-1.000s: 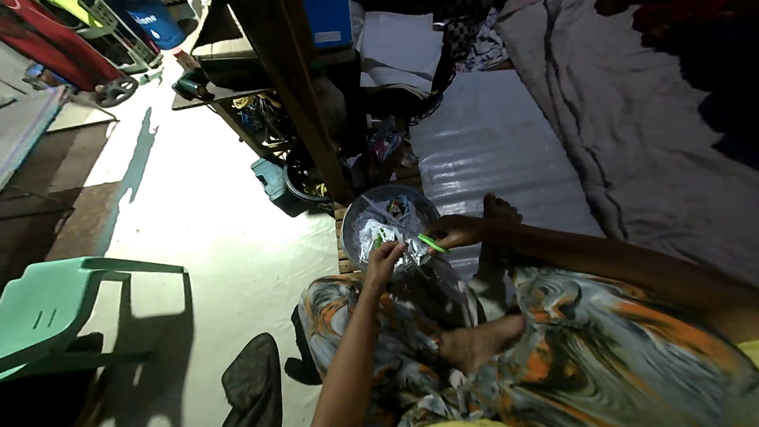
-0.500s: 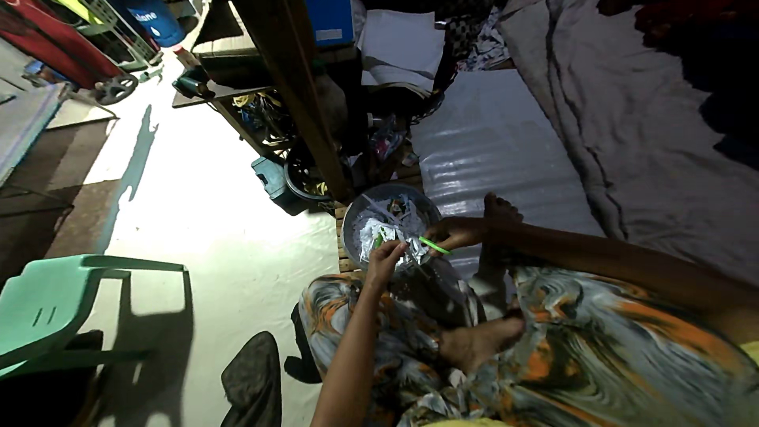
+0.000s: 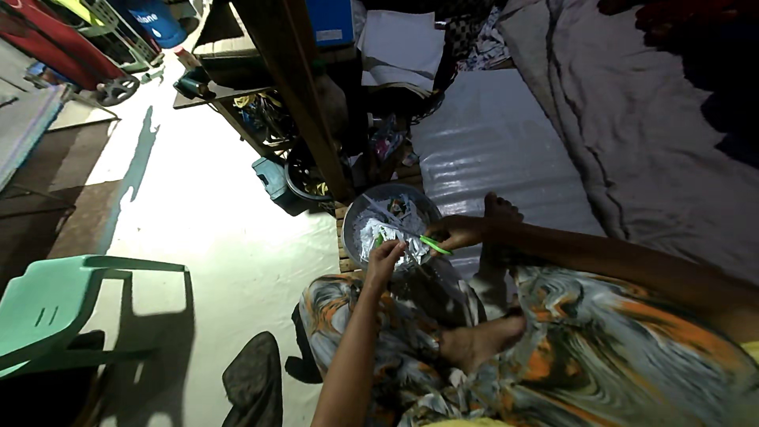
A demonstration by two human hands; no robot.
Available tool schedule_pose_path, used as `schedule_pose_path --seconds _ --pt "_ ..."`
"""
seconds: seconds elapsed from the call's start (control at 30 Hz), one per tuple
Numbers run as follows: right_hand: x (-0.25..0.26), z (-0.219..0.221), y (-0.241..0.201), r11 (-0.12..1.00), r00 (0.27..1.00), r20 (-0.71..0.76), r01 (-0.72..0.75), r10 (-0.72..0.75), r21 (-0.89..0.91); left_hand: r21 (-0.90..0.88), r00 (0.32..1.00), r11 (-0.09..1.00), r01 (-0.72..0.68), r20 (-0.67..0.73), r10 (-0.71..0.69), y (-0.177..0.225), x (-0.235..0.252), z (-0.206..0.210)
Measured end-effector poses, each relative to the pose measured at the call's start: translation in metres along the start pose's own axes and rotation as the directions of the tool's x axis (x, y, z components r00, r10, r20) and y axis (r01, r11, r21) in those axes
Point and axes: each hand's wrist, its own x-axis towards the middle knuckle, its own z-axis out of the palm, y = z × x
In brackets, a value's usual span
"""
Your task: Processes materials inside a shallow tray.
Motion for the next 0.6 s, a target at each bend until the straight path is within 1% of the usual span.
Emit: schedule_pose_path --seconds 0.1,0.27,0.37,0.43,0.5,0.6 --pt "0.0011 -0.0002 0.0018 1.0 1.0 -0.001 0.006 -0.006 -0.029 -0.002 1.0 1.0 -0.006 -0.001 0.006 -0.0008 -0.0003 -0.0001" --pt "0.0006 -0.004 0.0089 0.993 0.994 -0.082 0.065 -0.073 -0.097 -0.005 1.0 1.0 -0.014 -0.002 0.014 -0.0007 -0.0006 -0.0003" --pt "-0.0012 -0.005 0.0065 0.992 0.991 -0.117 0.057 -0.071 -0.116 -0.006 1.0 1.0 -0.024 -0.001 0.024 -0.0023 0.0002 -0.0009" --pt "-0.0012 -0.0037 0.0065 0.995 0.994 -0.096 0.042 -0.05 -0.085 -0.01 1.0 0.999 -0.03 0.0 0.03 -0.003 0.0006 -0.0008" --pt "-0.0014 -0.002 0.0033 0.998 0.999 -0.033 0.025 -0.027 -0.055 -0.013 1.0 1.0 -0.028 0.002 0.028 -0.0024 0.0003 -0.0001" --pt "-0.0002 -0.0012 -0.0004 0.998 1.0 0.003 0.014 -0.013 -0.069 0.006 1.0 1.0 -0.025 0.011 0.025 -0.0003 -0.0008 -0.0001"
